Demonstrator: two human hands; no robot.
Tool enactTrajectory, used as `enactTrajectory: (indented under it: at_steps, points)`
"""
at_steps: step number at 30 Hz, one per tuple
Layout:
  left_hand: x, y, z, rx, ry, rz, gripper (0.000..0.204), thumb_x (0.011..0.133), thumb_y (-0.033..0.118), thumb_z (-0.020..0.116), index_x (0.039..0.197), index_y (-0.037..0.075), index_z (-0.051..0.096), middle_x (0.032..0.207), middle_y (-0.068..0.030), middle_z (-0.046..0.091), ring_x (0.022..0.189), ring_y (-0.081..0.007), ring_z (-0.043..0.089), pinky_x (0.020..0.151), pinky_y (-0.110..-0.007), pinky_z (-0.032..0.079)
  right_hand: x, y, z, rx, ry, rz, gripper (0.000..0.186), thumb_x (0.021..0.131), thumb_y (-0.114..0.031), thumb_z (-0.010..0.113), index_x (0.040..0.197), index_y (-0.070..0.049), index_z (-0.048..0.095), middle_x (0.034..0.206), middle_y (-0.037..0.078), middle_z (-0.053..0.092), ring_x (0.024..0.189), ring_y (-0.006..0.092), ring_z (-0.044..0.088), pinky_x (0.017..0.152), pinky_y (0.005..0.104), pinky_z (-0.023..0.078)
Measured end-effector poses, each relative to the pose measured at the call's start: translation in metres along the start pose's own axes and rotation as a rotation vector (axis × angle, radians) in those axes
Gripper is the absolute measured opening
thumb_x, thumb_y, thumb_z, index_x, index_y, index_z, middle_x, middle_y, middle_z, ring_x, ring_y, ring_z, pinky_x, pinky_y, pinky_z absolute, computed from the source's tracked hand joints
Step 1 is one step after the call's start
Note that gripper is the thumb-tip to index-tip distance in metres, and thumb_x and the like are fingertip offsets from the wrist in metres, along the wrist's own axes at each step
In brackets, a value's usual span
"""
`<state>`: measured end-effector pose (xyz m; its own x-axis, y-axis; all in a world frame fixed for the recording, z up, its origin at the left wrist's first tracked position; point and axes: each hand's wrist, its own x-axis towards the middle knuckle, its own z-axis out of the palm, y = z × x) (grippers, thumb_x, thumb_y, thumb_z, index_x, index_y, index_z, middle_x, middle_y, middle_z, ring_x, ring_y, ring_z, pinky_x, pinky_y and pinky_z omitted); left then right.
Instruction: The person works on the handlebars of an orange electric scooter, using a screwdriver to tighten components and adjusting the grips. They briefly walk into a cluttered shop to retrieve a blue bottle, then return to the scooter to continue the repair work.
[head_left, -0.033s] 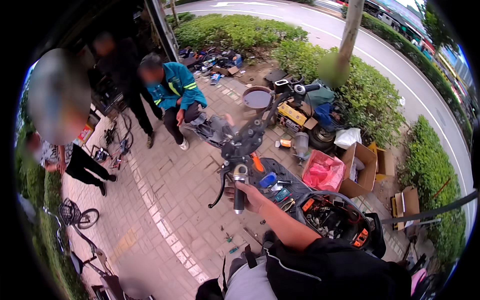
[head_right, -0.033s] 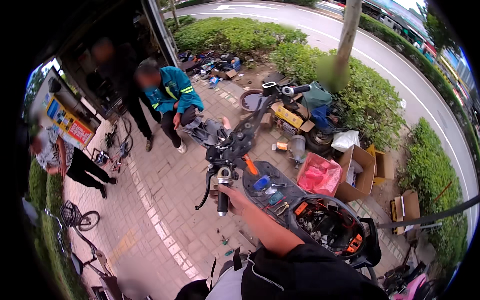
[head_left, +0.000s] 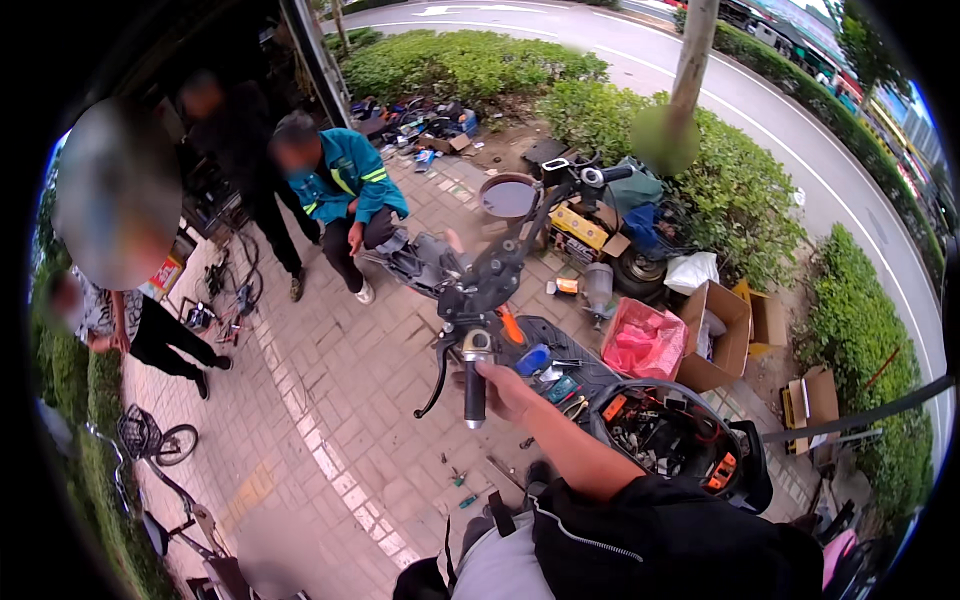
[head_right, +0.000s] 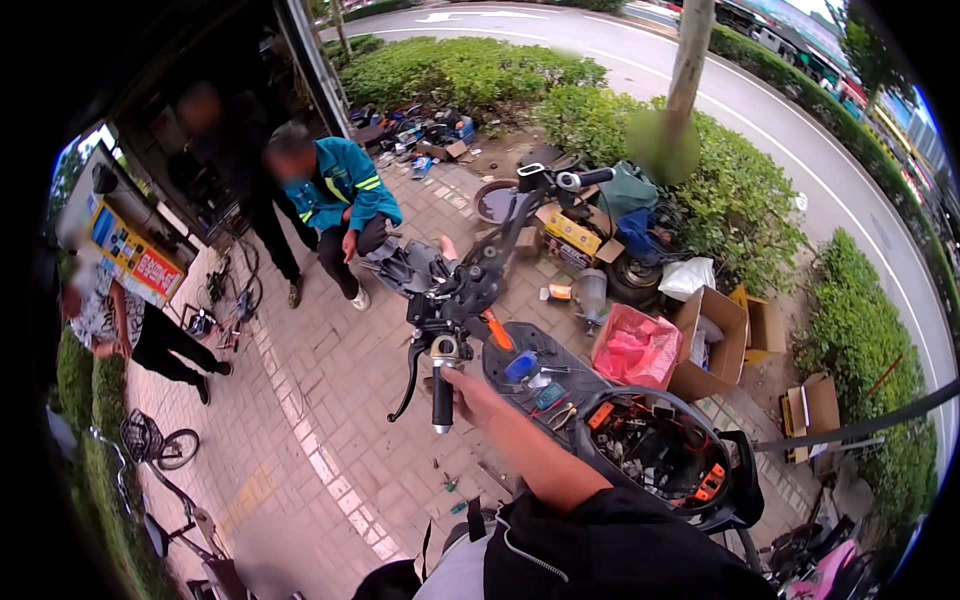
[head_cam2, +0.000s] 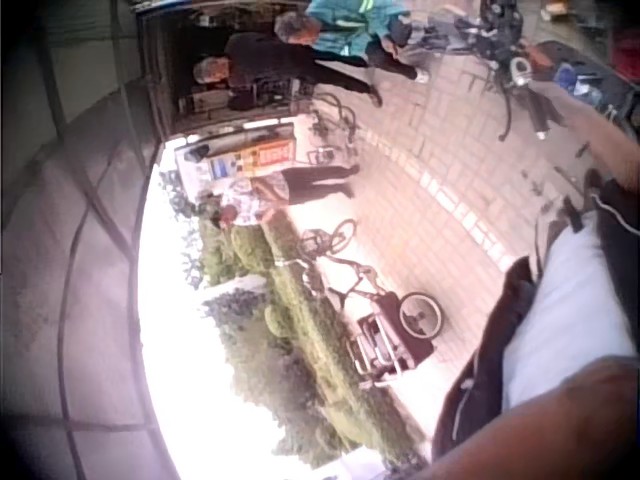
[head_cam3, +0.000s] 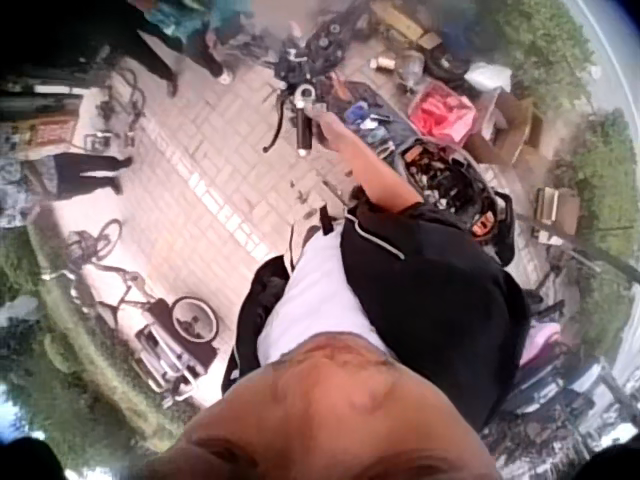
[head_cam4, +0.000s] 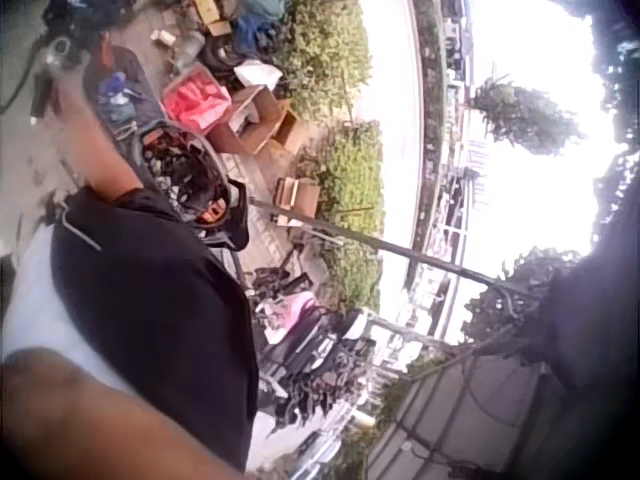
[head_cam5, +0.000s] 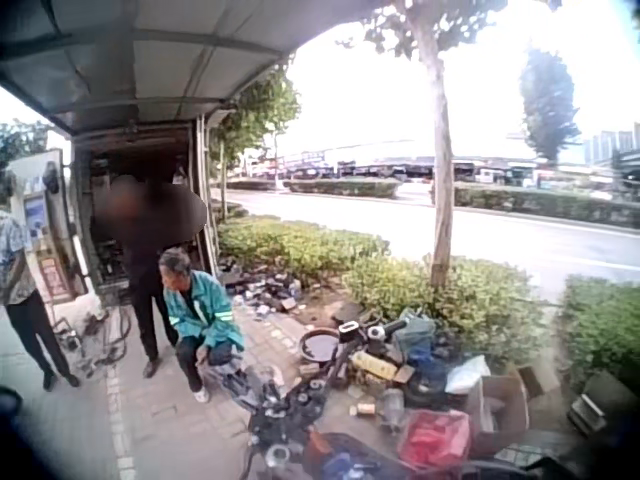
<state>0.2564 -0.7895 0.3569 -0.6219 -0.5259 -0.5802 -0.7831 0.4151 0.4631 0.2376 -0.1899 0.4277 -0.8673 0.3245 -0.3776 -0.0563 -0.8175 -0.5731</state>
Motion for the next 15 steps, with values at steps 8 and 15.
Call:
enactTrajectory:
  at_steps: [8, 15]
  points:
    - [0.025, 0.039, 0.011, 0.193, -0.141, 0.133, 0.031, 0.086, 0.039, 0.054, 0.087, 0.01, 0.067, 0.054, -0.0018, 0.043, 0.047, -0.0159, 0.035, 0.044, -0.036, 0.032, -0.054, -0.133, -0.145, -0.981, 0.65, -0.567, 0.056, 0.074, -0.026, 0.072, 0.117, 0.005, 0.054, 0.113, 0.017, 0.059, 0.103, 0.0225, 0.057, 0.09, 0.0307, 0.044]
    - [-0.009, 0.065, 0.029, 0.238, -0.077, 0.125, 0.033, 0.086, 0.04, 0.054, 0.088, 0.01, 0.067, 0.058, -0.0023, 0.045, 0.051, -0.0163, 0.038, 0.047, -0.036, 0.034, -0.017, -0.309, -0.13, -1.838, 0.717, -1.014, 0.074, 0.064, -0.018, 0.073, 0.129, -0.005, 0.042, 0.125, 0.019, 0.047, 0.115, 0.0356, 0.045, 0.098, 0.0407, 0.037]
